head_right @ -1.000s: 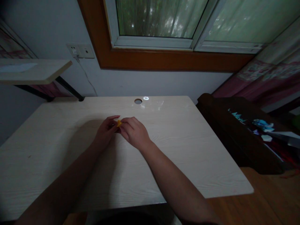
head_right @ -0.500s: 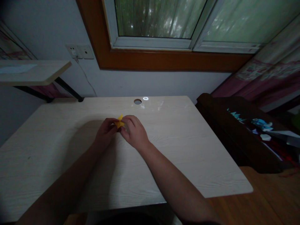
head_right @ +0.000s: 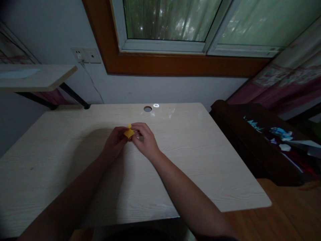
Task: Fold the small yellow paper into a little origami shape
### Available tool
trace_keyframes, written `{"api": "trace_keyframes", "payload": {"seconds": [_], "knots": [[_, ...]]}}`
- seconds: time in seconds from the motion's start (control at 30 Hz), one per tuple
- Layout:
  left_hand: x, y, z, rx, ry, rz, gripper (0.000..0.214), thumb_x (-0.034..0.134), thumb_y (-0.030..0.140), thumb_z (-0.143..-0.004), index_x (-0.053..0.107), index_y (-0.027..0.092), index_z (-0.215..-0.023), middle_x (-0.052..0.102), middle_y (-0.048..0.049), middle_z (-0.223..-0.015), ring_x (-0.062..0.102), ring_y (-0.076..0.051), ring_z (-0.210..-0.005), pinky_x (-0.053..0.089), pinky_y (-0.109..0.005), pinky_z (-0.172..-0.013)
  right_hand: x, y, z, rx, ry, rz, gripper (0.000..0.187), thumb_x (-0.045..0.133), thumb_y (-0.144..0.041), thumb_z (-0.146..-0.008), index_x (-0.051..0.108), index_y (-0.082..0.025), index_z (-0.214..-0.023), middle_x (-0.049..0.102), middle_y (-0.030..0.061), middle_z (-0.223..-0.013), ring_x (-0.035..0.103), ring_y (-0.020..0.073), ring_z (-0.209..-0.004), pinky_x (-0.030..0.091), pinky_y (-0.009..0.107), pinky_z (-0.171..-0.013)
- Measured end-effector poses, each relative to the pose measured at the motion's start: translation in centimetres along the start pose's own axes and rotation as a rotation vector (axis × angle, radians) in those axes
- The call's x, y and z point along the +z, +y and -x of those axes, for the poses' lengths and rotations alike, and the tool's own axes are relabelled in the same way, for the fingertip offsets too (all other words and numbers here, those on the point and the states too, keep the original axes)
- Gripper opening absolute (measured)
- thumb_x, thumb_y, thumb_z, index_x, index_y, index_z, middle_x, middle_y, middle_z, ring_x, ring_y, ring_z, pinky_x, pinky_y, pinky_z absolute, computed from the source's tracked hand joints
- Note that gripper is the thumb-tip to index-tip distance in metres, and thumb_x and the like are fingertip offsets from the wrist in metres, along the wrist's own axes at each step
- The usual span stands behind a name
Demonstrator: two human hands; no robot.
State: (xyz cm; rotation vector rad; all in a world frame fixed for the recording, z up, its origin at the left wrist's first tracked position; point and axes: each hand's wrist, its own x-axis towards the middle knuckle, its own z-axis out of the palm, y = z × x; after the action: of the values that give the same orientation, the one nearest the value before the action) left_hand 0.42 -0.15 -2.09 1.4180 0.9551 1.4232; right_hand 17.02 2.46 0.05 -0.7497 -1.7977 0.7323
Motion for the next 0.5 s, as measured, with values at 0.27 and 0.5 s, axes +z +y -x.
{"api": "trace_keyframes", "payload": {"seconds": [0.27, 0.5], "knots": [[0.1, 0.51, 0.06, -0.022, -0.006, -0.018, 0.03, 0.064, 0.026, -0.085, 0.053, 0.022, -0.112, 0.065, -0.0065, -0.109, 0.068, -0.017, -0.095, 0.056, -0.033, -0.086, 0.51, 0.58, 0.13, 0.196, 0.009, -0.278, 0.02, 0.06, -0.016, -0.081, 0.066, -0.023, -0.098, 0.068, 0.0055, -0.111, 0.068, 0.0168, -0.094, 0.06, 0.033, -0.08], [-0.15, 0.41, 0.13, -0.026, -0.013, -0.077, 0.032, 0.065, 0.023, -0.083, 0.055, 0.024, -0.113, 0.064, -0.0051, -0.108, 0.067, -0.017, -0.093, 0.055, -0.033, -0.085, 0.57, 0.83, 0.07, 0.295, 0.018, -0.372, 0.013, 0.062, -0.019, -0.077, 0.065, -0.021, -0.089, 0.071, 0.0041, -0.099, 0.07, 0.0169, -0.087, 0.06, 0.03, -0.072]]}}
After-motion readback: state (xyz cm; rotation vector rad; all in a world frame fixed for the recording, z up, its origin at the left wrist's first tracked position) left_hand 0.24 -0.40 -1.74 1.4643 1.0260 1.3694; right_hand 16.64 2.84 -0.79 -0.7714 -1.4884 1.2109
